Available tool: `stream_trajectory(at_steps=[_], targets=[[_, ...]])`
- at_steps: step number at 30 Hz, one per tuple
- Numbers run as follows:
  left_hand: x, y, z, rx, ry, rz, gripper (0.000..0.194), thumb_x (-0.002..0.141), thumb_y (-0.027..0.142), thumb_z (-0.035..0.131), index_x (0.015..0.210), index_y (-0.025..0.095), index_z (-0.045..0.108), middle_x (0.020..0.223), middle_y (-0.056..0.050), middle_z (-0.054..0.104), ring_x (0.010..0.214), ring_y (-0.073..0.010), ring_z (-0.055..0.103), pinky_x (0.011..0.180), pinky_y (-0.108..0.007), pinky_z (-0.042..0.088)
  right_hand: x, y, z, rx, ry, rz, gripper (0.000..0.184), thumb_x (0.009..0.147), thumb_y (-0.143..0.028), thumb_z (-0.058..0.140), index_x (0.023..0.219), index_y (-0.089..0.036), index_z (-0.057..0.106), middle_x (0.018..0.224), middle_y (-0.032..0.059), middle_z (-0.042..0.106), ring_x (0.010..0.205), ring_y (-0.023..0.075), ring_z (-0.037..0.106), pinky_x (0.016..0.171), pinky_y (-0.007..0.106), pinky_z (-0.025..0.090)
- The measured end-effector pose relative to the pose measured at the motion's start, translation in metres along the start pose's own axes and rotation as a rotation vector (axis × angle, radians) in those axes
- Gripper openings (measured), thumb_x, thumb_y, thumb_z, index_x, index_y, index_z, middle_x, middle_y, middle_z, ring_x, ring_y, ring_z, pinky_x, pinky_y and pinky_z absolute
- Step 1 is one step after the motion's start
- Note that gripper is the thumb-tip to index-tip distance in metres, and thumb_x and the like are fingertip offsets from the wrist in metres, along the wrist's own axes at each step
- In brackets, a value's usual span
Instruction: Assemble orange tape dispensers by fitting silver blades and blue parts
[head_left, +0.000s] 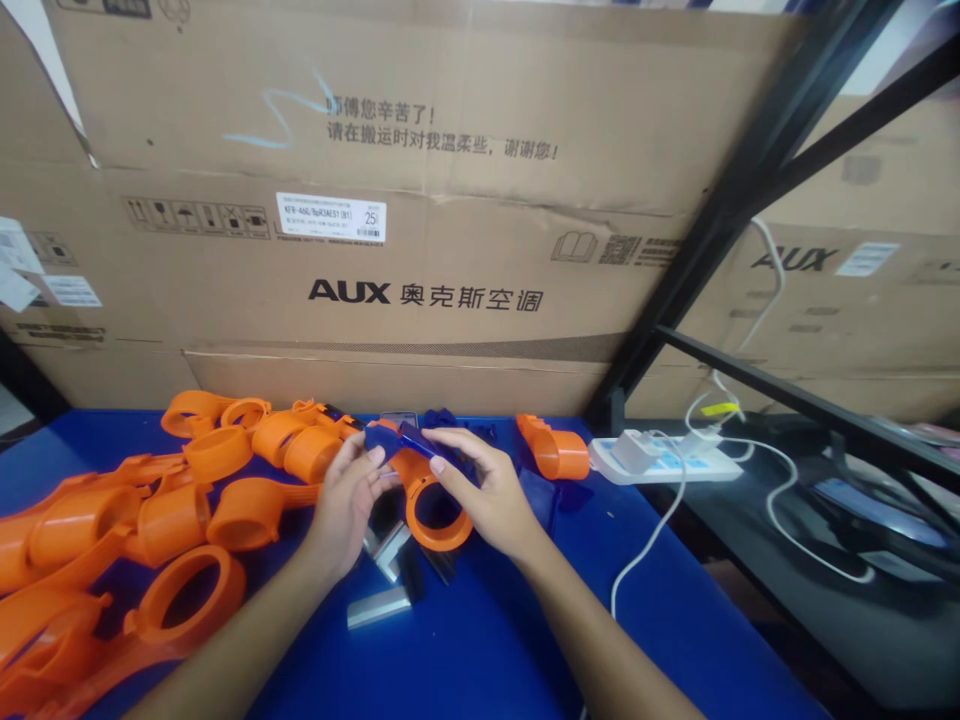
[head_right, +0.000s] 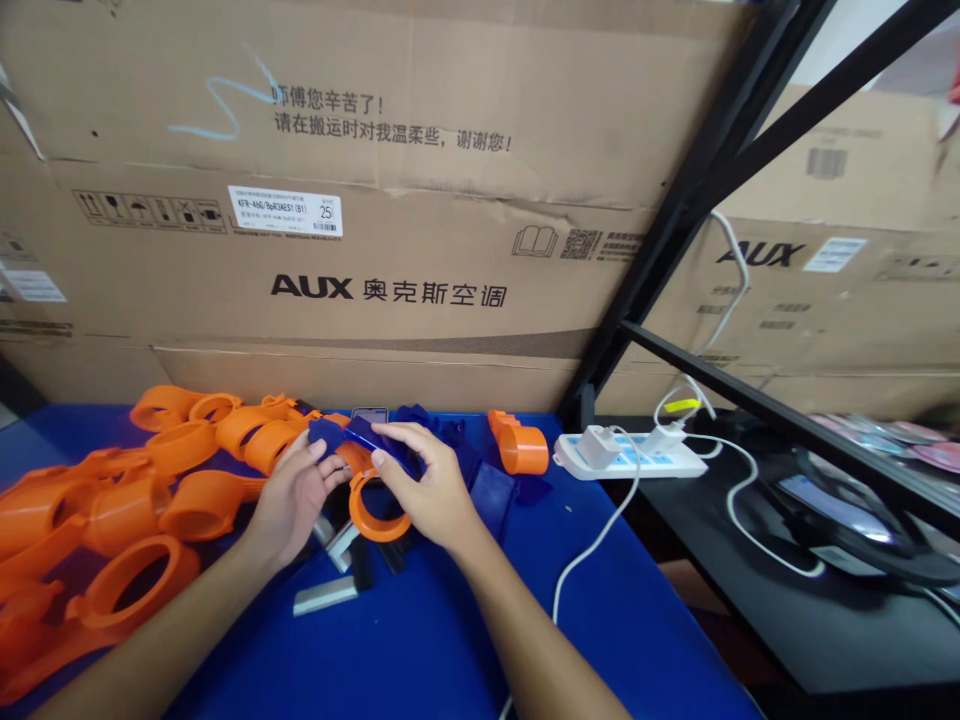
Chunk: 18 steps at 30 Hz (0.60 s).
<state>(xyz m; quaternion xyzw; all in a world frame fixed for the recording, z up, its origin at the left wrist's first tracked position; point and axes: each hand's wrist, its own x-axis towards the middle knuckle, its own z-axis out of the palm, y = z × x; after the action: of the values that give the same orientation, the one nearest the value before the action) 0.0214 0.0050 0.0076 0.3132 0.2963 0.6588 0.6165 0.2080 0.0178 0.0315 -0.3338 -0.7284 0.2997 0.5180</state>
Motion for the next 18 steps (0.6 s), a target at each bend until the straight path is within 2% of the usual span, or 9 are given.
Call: stream_trajectory(at_steps=[5, 8, 12, 15, 18], targets=[[-0.0002, -0.0005, -0.0022, -0.017, -0.046, 0.030, 0.025, 0.079, 0.028, 0.078, 0.100, 0.022, 0.066, 0.101, -0.004, 0.073, 0.095, -0.0225, 0.070, 0.089, -0.037, 0.055, 0.0000, 0.0021, -0.0012, 0.013, -0.045, 0.036, 0.036, 0.095, -0.037, 0.070, 0.129, -0.027, 0.070, 0.132, 0.0080, 0.073, 0.122, 0.0275, 0.069, 0.107, 0.048, 0.054], [-0.0004, 0.0001, -0.0034, -0.049, -0.057, 0.054, 0.032, 0.077, 0.025, 0.076, 0.108, 0.023, 0.065, 0.105, -0.005, 0.074, 0.104, -0.0261, 0.069, 0.092, -0.040, 0.054, -0.0005, 0.0017, -0.0020, 0.010, -0.062, 0.043, 0.048, 0.094, -0.039, 0.071, 0.139, -0.027, 0.062, 0.136, 0.0089, 0.070, 0.124, 0.0278, 0.068, 0.106, 0.047, 0.055], [-0.0004, 0.0019, -0.0033, -0.090, -0.093, 0.082, 0.043, 0.074, 0.023, 0.072, 0.117, 0.023, 0.066, 0.104, -0.007, 0.075, 0.109, -0.0288, 0.069, 0.092, -0.041, 0.054, -0.0010, -0.0027, -0.0033, -0.036, -0.149, 0.018, 0.049, 0.093, -0.039, 0.072, 0.140, -0.027, 0.060, 0.135, 0.0088, 0.071, 0.121, 0.0280, 0.069, 0.104, 0.048, 0.056], [-0.0005, 0.0029, -0.0030, -0.100, -0.097, 0.082, 0.045, 0.074, 0.023, 0.071, 0.119, 0.022, 0.067, 0.107, -0.008, 0.075, 0.112, -0.0291, 0.068, 0.092, -0.039, 0.054, -0.0014, -0.0060, -0.0052, -0.168, -0.173, -0.036, 0.053, 0.091, -0.040, 0.073, 0.140, -0.027, 0.059, 0.137, 0.0085, 0.070, 0.122, 0.0288, 0.068, 0.106, 0.049, 0.053], [0.0003, 0.0036, -0.0040, -0.066, -0.075, 0.103, 0.045, 0.076, 0.024, 0.073, 0.120, 0.022, 0.068, 0.118, -0.009, 0.074, 0.118, -0.0301, 0.066, 0.096, -0.038, 0.053, -0.0022, -0.0060, -0.0080, -0.411, -0.169, -0.122, 0.062, 0.088, -0.042, 0.075, 0.145, -0.029, 0.055, 0.137, 0.0088, 0.068, 0.123, 0.0313, 0.065, 0.106, 0.051, 0.049]])
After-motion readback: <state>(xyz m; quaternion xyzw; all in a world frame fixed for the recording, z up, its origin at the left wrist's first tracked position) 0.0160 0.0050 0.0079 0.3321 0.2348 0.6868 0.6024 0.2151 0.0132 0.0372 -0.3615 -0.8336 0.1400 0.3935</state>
